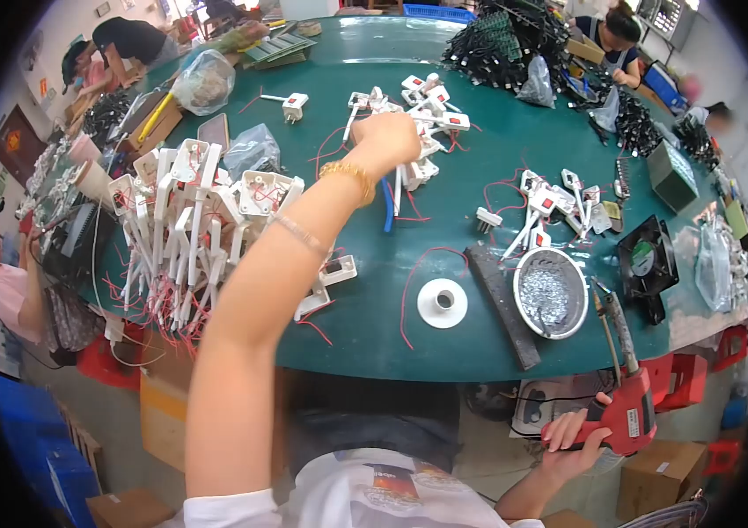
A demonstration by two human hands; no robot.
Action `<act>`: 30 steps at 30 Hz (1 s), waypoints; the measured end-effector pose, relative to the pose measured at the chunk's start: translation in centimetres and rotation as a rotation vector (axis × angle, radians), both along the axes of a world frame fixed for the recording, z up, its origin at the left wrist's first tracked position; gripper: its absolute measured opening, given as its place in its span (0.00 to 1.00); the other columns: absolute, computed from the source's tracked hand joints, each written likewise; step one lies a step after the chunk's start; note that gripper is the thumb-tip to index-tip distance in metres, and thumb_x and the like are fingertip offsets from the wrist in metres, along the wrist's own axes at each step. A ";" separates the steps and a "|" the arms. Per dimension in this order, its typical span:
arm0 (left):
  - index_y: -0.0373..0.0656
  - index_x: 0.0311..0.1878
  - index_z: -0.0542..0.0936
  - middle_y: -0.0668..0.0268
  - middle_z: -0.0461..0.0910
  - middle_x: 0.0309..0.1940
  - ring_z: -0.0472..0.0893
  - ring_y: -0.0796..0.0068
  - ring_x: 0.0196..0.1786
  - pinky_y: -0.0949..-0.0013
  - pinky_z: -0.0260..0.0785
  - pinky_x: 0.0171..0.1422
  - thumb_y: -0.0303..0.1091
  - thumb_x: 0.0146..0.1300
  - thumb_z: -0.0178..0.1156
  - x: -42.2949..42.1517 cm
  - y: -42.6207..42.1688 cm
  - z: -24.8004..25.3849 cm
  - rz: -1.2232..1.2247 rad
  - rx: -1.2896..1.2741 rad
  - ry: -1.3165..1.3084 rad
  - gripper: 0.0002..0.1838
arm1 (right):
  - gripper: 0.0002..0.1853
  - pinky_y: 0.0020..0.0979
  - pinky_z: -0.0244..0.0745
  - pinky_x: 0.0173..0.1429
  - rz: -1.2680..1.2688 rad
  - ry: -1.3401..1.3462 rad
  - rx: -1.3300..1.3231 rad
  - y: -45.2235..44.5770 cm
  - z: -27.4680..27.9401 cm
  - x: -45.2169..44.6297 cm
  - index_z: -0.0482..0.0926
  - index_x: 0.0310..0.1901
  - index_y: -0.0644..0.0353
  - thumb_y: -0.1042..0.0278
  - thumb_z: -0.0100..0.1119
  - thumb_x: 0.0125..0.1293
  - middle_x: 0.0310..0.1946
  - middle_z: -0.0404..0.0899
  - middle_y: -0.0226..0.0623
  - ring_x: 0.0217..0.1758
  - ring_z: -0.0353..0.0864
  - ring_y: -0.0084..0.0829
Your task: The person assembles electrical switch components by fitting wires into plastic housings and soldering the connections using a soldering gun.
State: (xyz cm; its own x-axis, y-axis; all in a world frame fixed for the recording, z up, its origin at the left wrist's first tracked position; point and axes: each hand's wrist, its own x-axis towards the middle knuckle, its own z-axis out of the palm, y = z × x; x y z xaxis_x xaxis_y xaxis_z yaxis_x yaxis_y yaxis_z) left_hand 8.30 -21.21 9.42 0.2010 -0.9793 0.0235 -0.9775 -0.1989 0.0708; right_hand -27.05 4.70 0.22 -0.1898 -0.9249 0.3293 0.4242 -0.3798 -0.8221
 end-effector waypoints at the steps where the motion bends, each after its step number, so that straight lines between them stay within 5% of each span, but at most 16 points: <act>1: 0.38 0.42 0.81 0.53 0.82 0.36 0.82 0.58 0.39 0.57 0.72 0.44 0.44 0.56 0.58 0.6 -2.1 -1.3 0.063 -0.041 0.104 0.19 | 0.28 0.24 0.58 0.14 -0.010 0.007 -0.009 0.1 0.0 -0.2 0.57 0.58 0.63 0.46 0.43 0.69 0.10 0.54 0.26 0.08 0.53 0.21; 2: 0.38 0.42 0.81 0.53 0.82 0.36 0.82 0.58 0.39 0.57 0.72 0.44 0.44 0.56 0.58 1.1 -4.0 -2.5 0.050 -0.047 0.110 0.19 | 0.29 0.25 0.58 0.13 -0.010 0.026 -0.016 0.4 0.0 -0.3 0.57 0.58 0.64 0.46 0.43 0.69 0.10 0.55 0.27 0.08 0.53 0.21; 4: 0.44 0.46 0.81 0.59 0.81 0.37 0.81 0.63 0.40 0.54 0.69 0.48 0.45 0.52 0.63 1.3 -5.9 -3.9 0.090 0.497 0.046 0.20 | 0.29 0.25 0.58 0.13 -0.067 -0.004 0.034 1.0 0.5 0.2 0.57 0.58 0.65 0.46 0.43 0.69 0.10 0.56 0.27 0.08 0.54 0.21; 5: 0.44 0.46 0.81 0.59 0.81 0.37 0.81 0.63 0.40 0.54 0.69 0.48 0.45 0.52 0.63 1.1 -6.0 -4.4 0.084 0.502 0.046 0.20 | 0.29 0.25 0.58 0.13 -0.074 -0.003 0.039 1.0 0.7 0.2 0.57 0.58 0.65 0.46 0.43 0.69 0.10 0.56 0.27 0.08 0.54 0.21; 7: 0.36 0.40 0.81 0.53 0.81 0.31 0.82 0.64 0.31 0.63 0.74 0.32 0.38 0.45 0.68 1.0 -5.8 -5.2 0.120 0.415 0.257 0.20 | 0.28 0.24 0.58 0.14 -0.139 -0.007 0.078 1.1 0.7 0.4 0.57 0.58 0.65 0.47 0.44 0.69 0.10 0.57 0.27 0.08 0.54 0.21; 12: 0.39 0.29 0.81 0.63 0.77 0.21 0.75 0.70 0.23 0.69 0.68 0.25 0.37 0.49 0.62 -0.9 -3.8 -5.8 0.316 0.113 0.885 0.11 | 0.28 0.24 0.58 0.14 -0.047 -0.008 0.036 1.1 0.3 0.1 0.58 0.57 0.65 0.48 0.44 0.69 0.10 0.57 0.27 0.08 0.54 0.20; 15: 0.34 0.32 0.78 0.59 0.77 0.21 0.77 0.71 0.21 0.71 0.71 0.22 0.29 0.49 0.59 -1.3 -5.3 -8.5 0.430 -0.192 1.353 0.09 | 0.28 0.24 0.57 0.14 -0.036 -0.006 0.018 1.3 0.4 0.1 0.58 0.57 0.65 0.48 0.44 0.69 0.10 0.57 0.26 0.08 0.54 0.20; 16: 0.30 0.42 0.73 0.55 0.78 0.27 0.79 0.70 0.20 0.68 0.72 0.21 0.26 0.52 0.55 -1.6 -5.4 -8.3 0.450 -0.243 1.527 0.14 | 0.28 0.24 0.58 0.14 -0.031 -0.001 0.011 1.3 0.4 0.1 0.59 0.57 0.65 0.48 0.44 0.69 0.10 0.57 0.26 0.07 0.54 0.20; 19: 0.27 0.39 0.73 0.57 0.77 0.26 0.78 0.69 0.21 0.70 0.72 0.20 0.22 0.57 0.47 -2.9 -5.2 -8.3 0.456 -0.405 1.423 0.10 | 0.28 0.24 0.57 0.14 -0.063 0.002 0.010 1.4 0.5 0.0 0.59 0.57 0.65 0.48 0.44 0.69 0.10 0.57 0.26 0.07 0.54 0.20; 20: 0.29 0.51 0.63 0.46 0.77 0.40 0.82 0.63 0.26 0.60 0.75 0.28 0.26 0.56 0.47 -2.7 -4.9 -8.2 0.369 -0.347 1.412 0.19 | 0.28 0.24 0.57 0.14 -0.065 0.003 0.012 1.5 0.4 -0.1 0.59 0.57 0.65 0.48 0.44 0.69 0.10 0.57 0.26 0.07 0.54 0.20; 24: 0.27 0.44 0.63 0.40 0.77 0.34 0.81 0.46 0.32 0.55 0.73 0.42 0.26 0.54 0.50 -4.3 0.2 -5.5 0.099 -0.265 1.024 0.16 | 0.30 0.25 0.58 0.14 -0.084 -0.018 0.040 1.4 -0.1 -0.5 0.58 0.57 0.67 0.47 0.45 0.68 0.10 0.58 0.27 0.08 0.56 0.21; 25: 0.27 0.44 0.63 0.40 0.77 0.34 0.81 0.46 0.32 0.55 0.73 0.42 0.26 0.54 0.50 -4.5 1.6 -5.7 0.096 -0.251 1.022 0.16 | 0.32 0.26 0.59 0.14 -0.082 -0.015 0.054 1.4 -0.1 -0.5 0.57 0.58 0.68 0.46 0.46 0.67 0.10 0.59 0.28 0.07 0.57 0.22; 27: 0.34 0.43 0.65 0.48 0.78 0.28 0.80 0.51 0.27 0.56 0.71 0.32 0.26 0.60 0.51 -4.3 3.8 -6.3 -0.105 -0.420 0.443 0.10 | 0.32 0.26 0.60 0.14 -0.076 -0.018 0.069 1.3 0.0 -0.1 0.57 0.58 0.69 0.46 0.46 0.67 0.10 0.59 0.28 0.08 0.57 0.22; 30: 0.35 0.44 0.66 0.44 0.77 0.30 0.78 0.43 0.33 0.51 0.68 0.37 0.27 0.59 0.53 -4.6 8.6 -3.1 -0.147 -0.289 0.384 0.11 | 0.32 0.26 0.60 0.15 -0.052 -0.023 0.085 1.2 0.2 0.5 0.57 0.58 0.69 0.47 0.47 0.67 0.11 0.60 0.28 0.08 0.58 0.23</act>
State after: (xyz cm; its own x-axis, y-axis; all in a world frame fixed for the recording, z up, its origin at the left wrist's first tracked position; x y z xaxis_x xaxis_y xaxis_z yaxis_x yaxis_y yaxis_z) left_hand 3.68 -12.64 6.30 0.1086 -0.9623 0.2493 -0.8860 0.0200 0.4632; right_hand -26.56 5.92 0.43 -0.2448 -0.9381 0.2452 0.4247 -0.3311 -0.8426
